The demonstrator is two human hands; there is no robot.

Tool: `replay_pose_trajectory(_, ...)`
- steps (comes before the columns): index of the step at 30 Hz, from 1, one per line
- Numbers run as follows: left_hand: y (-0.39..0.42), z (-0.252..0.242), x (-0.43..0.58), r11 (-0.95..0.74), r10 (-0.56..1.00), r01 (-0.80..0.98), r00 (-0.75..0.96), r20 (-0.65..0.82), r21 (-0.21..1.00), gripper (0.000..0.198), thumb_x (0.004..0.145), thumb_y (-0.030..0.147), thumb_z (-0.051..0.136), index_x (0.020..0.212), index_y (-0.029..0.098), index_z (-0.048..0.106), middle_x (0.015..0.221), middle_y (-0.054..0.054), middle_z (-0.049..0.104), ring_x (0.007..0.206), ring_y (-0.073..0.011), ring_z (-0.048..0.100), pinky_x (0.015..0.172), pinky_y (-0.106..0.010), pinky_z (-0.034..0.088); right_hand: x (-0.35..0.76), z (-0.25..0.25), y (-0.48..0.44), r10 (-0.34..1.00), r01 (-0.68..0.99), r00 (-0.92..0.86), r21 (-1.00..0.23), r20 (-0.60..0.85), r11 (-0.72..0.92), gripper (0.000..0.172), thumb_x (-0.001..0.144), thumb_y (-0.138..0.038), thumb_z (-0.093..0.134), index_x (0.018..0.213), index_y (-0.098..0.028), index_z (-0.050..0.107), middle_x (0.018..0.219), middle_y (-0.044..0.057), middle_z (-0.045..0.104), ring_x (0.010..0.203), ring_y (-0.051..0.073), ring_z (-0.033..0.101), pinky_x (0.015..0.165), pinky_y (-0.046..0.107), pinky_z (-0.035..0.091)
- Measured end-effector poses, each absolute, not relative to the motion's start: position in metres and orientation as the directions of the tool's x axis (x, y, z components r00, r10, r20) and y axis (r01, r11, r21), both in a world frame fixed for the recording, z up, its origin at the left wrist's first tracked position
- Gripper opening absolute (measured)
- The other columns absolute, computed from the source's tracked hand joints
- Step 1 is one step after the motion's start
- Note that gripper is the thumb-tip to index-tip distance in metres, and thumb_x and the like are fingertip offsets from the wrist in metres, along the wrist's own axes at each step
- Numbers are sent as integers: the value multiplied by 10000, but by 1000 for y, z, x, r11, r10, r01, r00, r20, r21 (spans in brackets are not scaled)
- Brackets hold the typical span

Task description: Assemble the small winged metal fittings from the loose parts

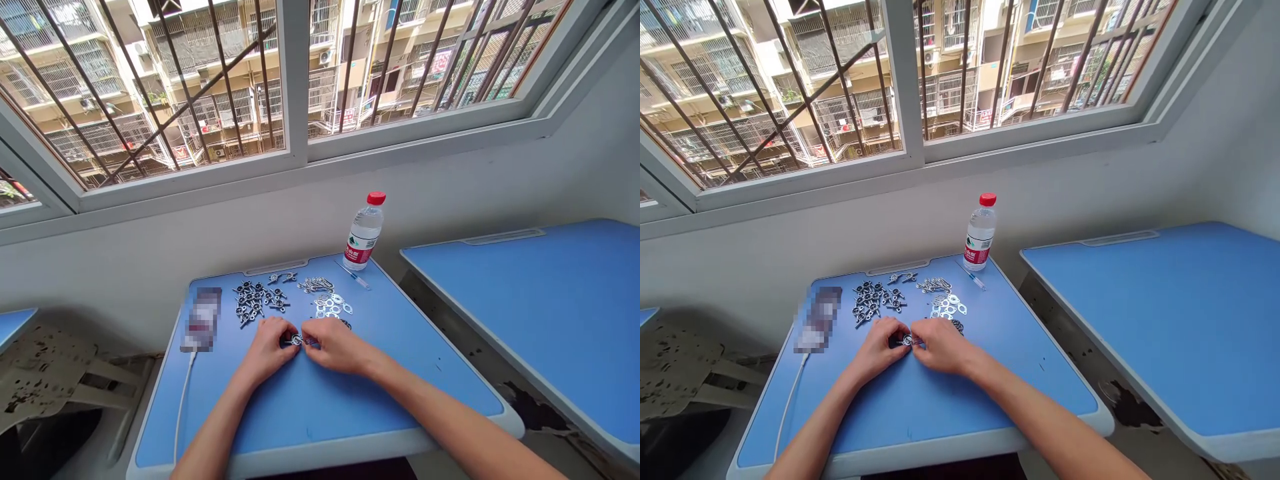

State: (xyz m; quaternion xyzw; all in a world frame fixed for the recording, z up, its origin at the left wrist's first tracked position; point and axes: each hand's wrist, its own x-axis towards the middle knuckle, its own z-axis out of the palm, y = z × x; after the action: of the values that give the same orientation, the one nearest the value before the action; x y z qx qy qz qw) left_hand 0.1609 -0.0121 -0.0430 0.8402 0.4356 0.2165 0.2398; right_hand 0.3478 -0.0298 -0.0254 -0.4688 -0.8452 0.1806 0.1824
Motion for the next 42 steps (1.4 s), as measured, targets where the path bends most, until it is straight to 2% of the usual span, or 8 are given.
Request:
replay_pose_trajectory(11, -14, -40, 161, -518, 829, 618, 533, 168, 591, 78, 789, 139, 587, 824, 201, 620, 769, 13, 594, 803, -178, 537, 800, -324, 353, 341, -19, -35, 881, 796, -470, -409, 48, 447, 91, 770, -107, 559, 762, -170, 623, 766, 42, 685, 674, 158, 570, 591, 253, 260)
replay_pose_trajectory(14, -13, -40, 161, -511, 830, 624, 536, 152, 591, 79, 805, 141, 590, 823, 204, 633, 775, 7, 600, 815, -183, 538, 809, -330, 351, 342, -18, -33, 881, 774, -471, -461, 39, 434, 63, 813, -195, 601, 763, -178, 634, 751, 39, 683, 665, 159, 567, 581, 250, 262)
replay_pose_trajectory(17, -12, -39, 160, -502, 831, 617, 539, 140, 606, 70, 821, 163, 604, 846, 209, 650, 802, -1, 616, 841, -189, 548, 834, -343, 349, 351, -16, -27, 894, 729, -442, -555, 66, 402, 130, 826, -292, 634, 759, -180, 633, 716, 26, 661, 645, 150, 547, 583, 241, 294)
replay_pose_trajectory(21, -11, -37, 159, -476, 838, 620, 535, 108, 623, 92, 805, 174, 638, 881, 217, 667, 850, -10, 630, 862, -201, 555, 839, -358, 347, 379, -11, -13, 946, 674, -299, -673, 128, 304, 88, 824, -213, 566, 761, -180, 618, 620, -18, 577, 584, 121, 496, 574, 229, 326)
replay_pose_trajectory(23, -11, -37, 158, -473, 837, 621, 538, 99, 625, 109, 795, 165, 640, 886, 218, 670, 859, -12, 629, 871, -206, 556, 844, -364, 347, 397, -6, -8, 971, 689, -207, -687, 119, 231, 105, 814, -211, 535, 753, -182, 615, 596, -29, 534, 565, 120, 469, 551, 229, 318)
replay_pose_trajectory(26, -10, -37, 157, -478, 832, 619, 546, 96, 624, 133, 788, 152, 626, 894, 221, 669, 872, -14, 628, 879, -211, 558, 853, -372, 350, 418, 2, -4, 986, 737, -152, -657, 63, 156, 124, 800, -226, 524, 734, -181, 618, 608, -23, 525, 581, 128, 463, 543, 232, 326)
replay_pose_trajectory(33, -10, -35, 156, -486, 827, 614, 553, 100, 622, 137, 800, 175, 595, 911, 224, 660, 888, -20, 625, 888, -216, 561, 864, -381, 359, 421, 7, -8, 948, 844, -263, -519, -179, 136, 91, 744, -137, 577, 736, -184, 654, 738, 12, 632, 670, 148, 546, 531, 233, 315)
replay_pose_trajectory(42, -10, -36, 155, -489, 828, 623, 552, 98, 610, 148, 800, 182, 584, 921, 228, 657, 883, -21, 621, 881, -212, 556, 869, -388, 368, 412, -1, -6, 923, 875, -311, -446, -227, 185, 124, 728, -145, 634, 834, -202, 658, 786, 11, 638, 732, 161, 552, 547, 234, 283)
